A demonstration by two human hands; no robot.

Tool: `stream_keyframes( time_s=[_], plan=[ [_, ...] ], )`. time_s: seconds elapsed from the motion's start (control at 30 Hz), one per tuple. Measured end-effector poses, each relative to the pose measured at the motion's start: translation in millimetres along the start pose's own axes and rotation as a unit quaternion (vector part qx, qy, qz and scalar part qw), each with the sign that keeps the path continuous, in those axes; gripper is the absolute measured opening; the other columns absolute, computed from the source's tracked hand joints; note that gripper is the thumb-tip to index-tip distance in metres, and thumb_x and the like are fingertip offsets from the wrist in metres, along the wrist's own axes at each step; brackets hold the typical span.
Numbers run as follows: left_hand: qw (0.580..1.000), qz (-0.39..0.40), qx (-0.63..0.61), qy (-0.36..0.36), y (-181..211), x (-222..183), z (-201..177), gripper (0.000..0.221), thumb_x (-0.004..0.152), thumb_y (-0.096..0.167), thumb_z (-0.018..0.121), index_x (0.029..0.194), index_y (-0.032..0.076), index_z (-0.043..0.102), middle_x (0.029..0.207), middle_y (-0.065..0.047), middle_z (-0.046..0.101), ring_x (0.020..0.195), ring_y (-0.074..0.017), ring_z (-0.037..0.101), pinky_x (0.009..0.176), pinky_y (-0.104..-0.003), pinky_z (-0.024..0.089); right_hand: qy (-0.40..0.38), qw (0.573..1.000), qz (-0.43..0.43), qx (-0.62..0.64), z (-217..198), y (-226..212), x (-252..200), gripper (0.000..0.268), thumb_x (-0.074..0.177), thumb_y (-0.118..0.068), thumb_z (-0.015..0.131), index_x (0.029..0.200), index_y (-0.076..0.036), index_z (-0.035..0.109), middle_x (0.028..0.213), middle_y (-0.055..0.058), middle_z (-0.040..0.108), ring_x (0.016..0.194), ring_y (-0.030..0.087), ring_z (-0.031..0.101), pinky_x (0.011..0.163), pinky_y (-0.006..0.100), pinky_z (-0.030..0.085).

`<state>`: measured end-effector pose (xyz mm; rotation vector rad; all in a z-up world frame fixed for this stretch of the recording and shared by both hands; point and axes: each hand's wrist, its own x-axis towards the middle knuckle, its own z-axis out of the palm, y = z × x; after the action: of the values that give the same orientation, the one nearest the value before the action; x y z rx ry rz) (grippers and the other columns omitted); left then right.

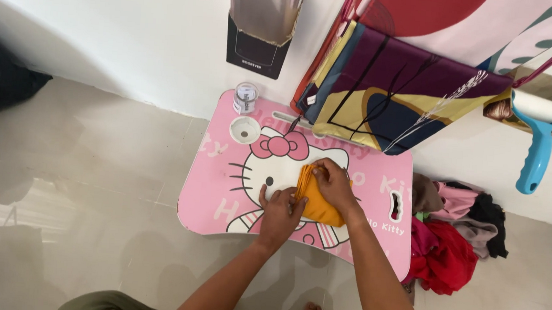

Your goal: Lint rolling, folding, and placing small fabric items into plastic packaging sleeves.

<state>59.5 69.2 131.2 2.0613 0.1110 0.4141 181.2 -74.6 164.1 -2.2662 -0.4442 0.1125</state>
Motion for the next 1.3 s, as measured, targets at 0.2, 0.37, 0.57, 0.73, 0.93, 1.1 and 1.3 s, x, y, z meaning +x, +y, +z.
stream_keyframes(
  time_s=[0.2, 0.37, 0.57, 0.73, 0.93, 1.1, 1.3],
  plan=[
    [1.0, -0.013, -0.005, 0.017, 1, -1, -1, 0.023, 0.095, 0.028, 0.076, 0.099, 0.006, 0.067, 0.072, -0.002, 0.068, 0.081, -0.0171, 0.07, 0.119, -0.057, 0.016, 0.086, 0.992, -0.07, -0.064, 12, -3, -6, 0.013, 0.096, -0.022, 0.069, 0.107, -0.016, 0.069, 0.098, 0.004, 0.074, 0.101, 0.026, 0.071, 0.091, 0.041, 0.051],
    [1.0, -0.021, -0.009, 0.018, 2, -1, 0, 0.022, 0.094, 0.027, 0.078, 0.094, 0.007, 0.068, 0.071, -0.002, 0.068, 0.08, -0.0168, 0.071, 0.119, -0.058, 0.018, 0.102, 0.983, -0.104, -0.116, 17, 5, -4, 0.019, 0.097, -0.027, 0.069, 0.11, -0.014, 0.067, 0.097, 0.006, 0.066, 0.101, 0.029, 0.065, 0.089, 0.043, 0.049],
    [0.999, -0.019, 0.002, 0.032, 7, -5, -2, 0.021, 0.095, 0.027, 0.076, 0.092, 0.008, 0.068, 0.071, -0.002, 0.068, 0.08, -0.0179, 0.072, 0.117, -0.055, 0.024, 0.207, 0.947, -0.182, -0.168, 1, -4, -25, 0.018, 0.104, -0.025, 0.059, 0.115, -0.014, 0.066, 0.114, 0.006, 0.062, 0.113, 0.031, 0.061, 0.093, 0.042, 0.047],
    [0.999, -0.024, -0.003, 0.031, 10, -2, -1, 0.019, 0.097, 0.026, 0.073, 0.092, 0.008, 0.067, 0.072, -0.003, 0.069, 0.082, -0.0191, 0.072, 0.117, -0.052, 0.026, 0.266, 0.944, -0.136, -0.142, -4, -13, -81, 0.031, 0.104, -0.018, 0.053, 0.131, -0.006, 0.064, 0.134, 0.02, 0.061, 0.128, 0.042, 0.055, 0.107, 0.05, 0.043],
    [0.999, -0.049, -0.016, 0.017, 14, -6, -4, 0.018, 0.098, 0.027, 0.071, 0.093, 0.009, 0.068, 0.077, -0.004, 0.072, 0.086, -0.0181, 0.073, 0.119, -0.05, 0.024, 0.035, 0.975, 0.012, -0.217, -4, 12, -83, 0.056, 0.111, -0.038, 0.029, 0.161, -0.015, 0.035, 0.167, 0.013, 0.031, 0.153, 0.035, 0.027, 0.121, 0.059, 0.02],
    [0.999, -0.032, 0.006, 0.03, 21, -7, -9, 0.015, 0.099, 0.024, 0.068, 0.095, 0.01, 0.064, 0.076, -0.002, 0.068, 0.088, -0.0186, 0.071, 0.117, -0.048, 0.03, 0.101, 0.983, 0.07, -0.135, -10, 5, -86, 0.067, 0.106, -0.046, 0.042, 0.161, -0.008, 0.031, 0.167, 0.023, 0.025, 0.154, 0.041, 0.023, 0.122, 0.065, 0.015],
    [0.999, -0.039, 0.0, 0.036, 16, -5, -5, 0.015, 0.1, 0.024, 0.067, 0.095, 0.01, 0.062, 0.075, 0.001, 0.067, 0.088, -0.0163, 0.07, 0.117, -0.044, 0.031, 0.254, 0.925, 0.246, -0.137, 51, 98, -109, 0.036, 0.081, -0.065, 0.076, 0.092, -0.031, 0.071, 0.088, -0.015, 0.062, 0.097, 0.019, 0.063, 0.088, 0.047, 0.044]
  ],
)
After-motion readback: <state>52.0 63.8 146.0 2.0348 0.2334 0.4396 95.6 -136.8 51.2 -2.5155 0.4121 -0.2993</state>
